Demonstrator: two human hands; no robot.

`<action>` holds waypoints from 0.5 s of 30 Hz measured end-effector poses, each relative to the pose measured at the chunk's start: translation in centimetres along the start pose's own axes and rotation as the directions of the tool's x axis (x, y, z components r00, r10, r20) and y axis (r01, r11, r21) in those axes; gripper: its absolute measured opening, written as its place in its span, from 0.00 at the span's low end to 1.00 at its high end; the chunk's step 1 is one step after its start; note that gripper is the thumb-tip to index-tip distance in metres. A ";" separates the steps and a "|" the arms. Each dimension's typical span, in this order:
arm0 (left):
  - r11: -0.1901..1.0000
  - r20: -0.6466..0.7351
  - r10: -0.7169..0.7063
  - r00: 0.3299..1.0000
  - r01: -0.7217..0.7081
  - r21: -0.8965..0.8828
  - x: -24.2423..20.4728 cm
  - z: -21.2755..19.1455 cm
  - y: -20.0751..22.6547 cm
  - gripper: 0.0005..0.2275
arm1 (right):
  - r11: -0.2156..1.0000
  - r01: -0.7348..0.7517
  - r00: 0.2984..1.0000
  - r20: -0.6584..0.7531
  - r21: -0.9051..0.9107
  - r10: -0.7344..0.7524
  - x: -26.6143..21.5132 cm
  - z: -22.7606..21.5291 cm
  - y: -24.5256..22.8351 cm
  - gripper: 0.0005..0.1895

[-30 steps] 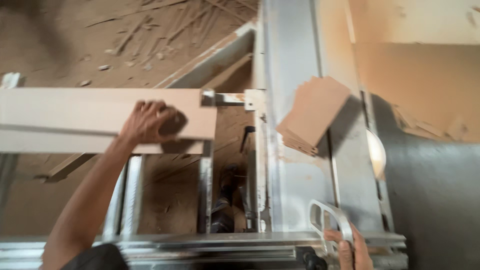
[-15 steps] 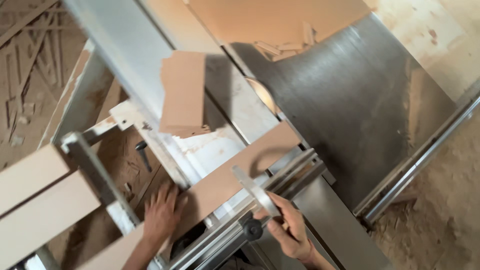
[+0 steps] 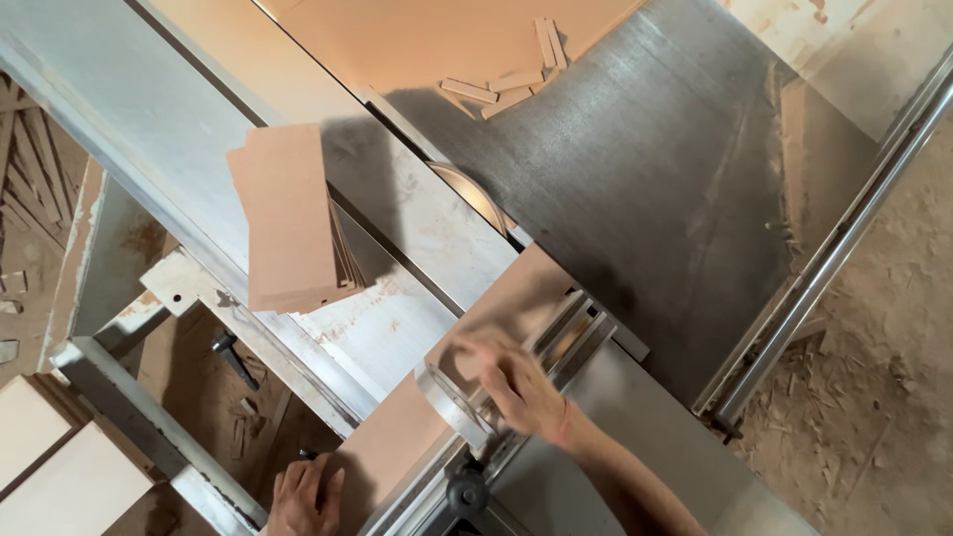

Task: The person repeatedly feeds rectangular wooden boards through a table saw, guiding each piece with both hands and stacking the cut pieces on the table. The person handles multiple boards one at a time, maintaining a steady workflow.

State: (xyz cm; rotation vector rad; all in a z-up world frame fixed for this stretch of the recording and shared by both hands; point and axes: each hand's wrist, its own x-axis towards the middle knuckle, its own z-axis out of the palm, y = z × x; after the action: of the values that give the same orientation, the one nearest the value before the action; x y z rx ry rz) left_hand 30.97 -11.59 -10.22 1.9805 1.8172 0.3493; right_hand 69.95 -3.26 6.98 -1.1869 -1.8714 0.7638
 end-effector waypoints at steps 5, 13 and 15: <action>0.994 0.111 -0.099 0.989 0.094 0.047 0.2 0.8 -1.4 0.17 | 0.799 -0.243 0.915 0.144 -0.550 0.378 2.0 0.4 2.8 0.22; 0.985 0.061 -0.141 0.988 0.134 0.111 -0.2 1.7 -1.3 0.19 | 0.768 -0.234 0.849 0.260 -0.596 0.460 3.2 0.7 4.9 0.18; 0.979 0.074 -0.155 0.985 0.143 0.142 0.3 1.1 -0.4 0.19 | 0.787 -0.220 0.865 0.258 -0.577 0.431 3.3 0.7 5.7 0.18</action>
State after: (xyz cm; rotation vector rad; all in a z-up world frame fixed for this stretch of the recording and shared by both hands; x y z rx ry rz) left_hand 31.14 -11.40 -11.47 1.9002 1.9670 0.0959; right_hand 71.05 1.93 2.95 -1.8737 -2.3202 0.7157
